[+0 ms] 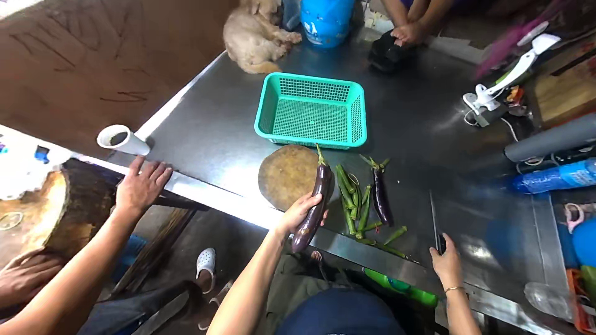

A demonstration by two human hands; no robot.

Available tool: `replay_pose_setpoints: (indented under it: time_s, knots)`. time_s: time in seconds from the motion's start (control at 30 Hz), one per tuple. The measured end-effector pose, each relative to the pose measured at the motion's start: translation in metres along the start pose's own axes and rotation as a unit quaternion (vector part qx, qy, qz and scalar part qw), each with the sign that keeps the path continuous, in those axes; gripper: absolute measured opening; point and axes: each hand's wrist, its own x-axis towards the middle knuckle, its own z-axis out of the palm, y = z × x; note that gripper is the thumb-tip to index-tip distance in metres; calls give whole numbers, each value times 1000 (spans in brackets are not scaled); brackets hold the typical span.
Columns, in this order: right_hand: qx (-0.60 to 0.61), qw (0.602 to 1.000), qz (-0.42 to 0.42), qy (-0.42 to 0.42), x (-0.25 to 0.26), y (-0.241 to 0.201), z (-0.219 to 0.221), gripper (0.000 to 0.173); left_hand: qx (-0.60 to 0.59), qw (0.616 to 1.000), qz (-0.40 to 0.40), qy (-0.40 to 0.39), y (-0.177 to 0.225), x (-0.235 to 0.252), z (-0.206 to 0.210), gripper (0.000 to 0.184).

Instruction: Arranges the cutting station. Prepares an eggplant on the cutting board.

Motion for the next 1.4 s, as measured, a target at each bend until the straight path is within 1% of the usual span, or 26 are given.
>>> replay_pose_setpoints:
  time_s: [0.03,0.1,0.17,0.2,0.23,0.3,0.33,0.4,0.47,0.53,0.6,0.63,0.67,0.7,0.73,0.77,0.83,0.93,1.03,1.13,1.23,1.33,1.4]
  knots:
    - [39,999,6,-8,-3,-8,-5,68,18,1000,-4,13,2,-3,0,42]
    - [125,992,13,-33,-11,-30,-12,60,106,992,-25,71,11,-8,-2,43]
    - [210,973,-2,-92,-25,-68,-16,55,222,967,-48,117,22,-6,-10,44]
    - [233,964,-15,-127,-34,-91,-16,54,291,946,-51,130,28,-4,-13,44]
    - [242,956,-33,-163,-43,-115,-15,52,371,916,-48,143,35,1,-17,45]
    - [233,943,-76,-226,-67,-167,-10,56,520,837,-40,164,47,12,-29,54]
    - [223,936,-89,-259,-78,-192,-6,56,578,796,-41,173,50,18,-35,60]
    - [183,926,-102,-315,-96,-233,6,54,660,729,-58,174,56,29,-44,61]
    - [113,925,-105,-347,-103,-265,20,52,713,680,-68,158,56,42,-55,54]
    - [42,924,-103,-365,-108,-290,31,52,743,651,-73,138,54,53,-66,49]
    - [-8,923,-104,-369,-109,-310,36,52,751,641,-110,113,70,57,-56,47]
    - [-24,925,-103,-366,-109,-318,37,52,758,633,-117,103,77,57,-53,45]
    - [-35,926,-98,-363,-108,-323,38,52,768,625,-105,94,79,58,-54,42]
    - [-41,927,-92,-360,-106,-326,39,53,780,615,-76,85,74,58,-62,39]
    - [-39,930,-85,-355,-104,-327,41,53,795,601,-28,80,66,60,-74,35]
    - [-28,934,-79,-348,-102,-328,41,53,800,595,-2,73,63,61,-78,33]
    - [13,944,-70,-323,-100,-328,42,52,805,590,15,57,64,61,-76,36]
    - [69,955,-52,-284,-98,-322,42,51,820,569,46,42,60,61,-80,38]
    - [108,957,-22,-269,-93,-322,41,50,834,542,92,48,53,61,-86,45]
    - [133,959,6,-249,-89,-330,40,47,838,523,141,64,46,56,-84,41]
    - [146,958,24,-247,-87,-336,44,44,831,509,205,92,31,50,-86,36]
    - [139,954,20,-265,-86,-340,54,46,824,508,226,110,23,49,-85,36]
    - [106,952,18,-286,-88,-344,60,48,818,513,234,114,21,49,-85,35]
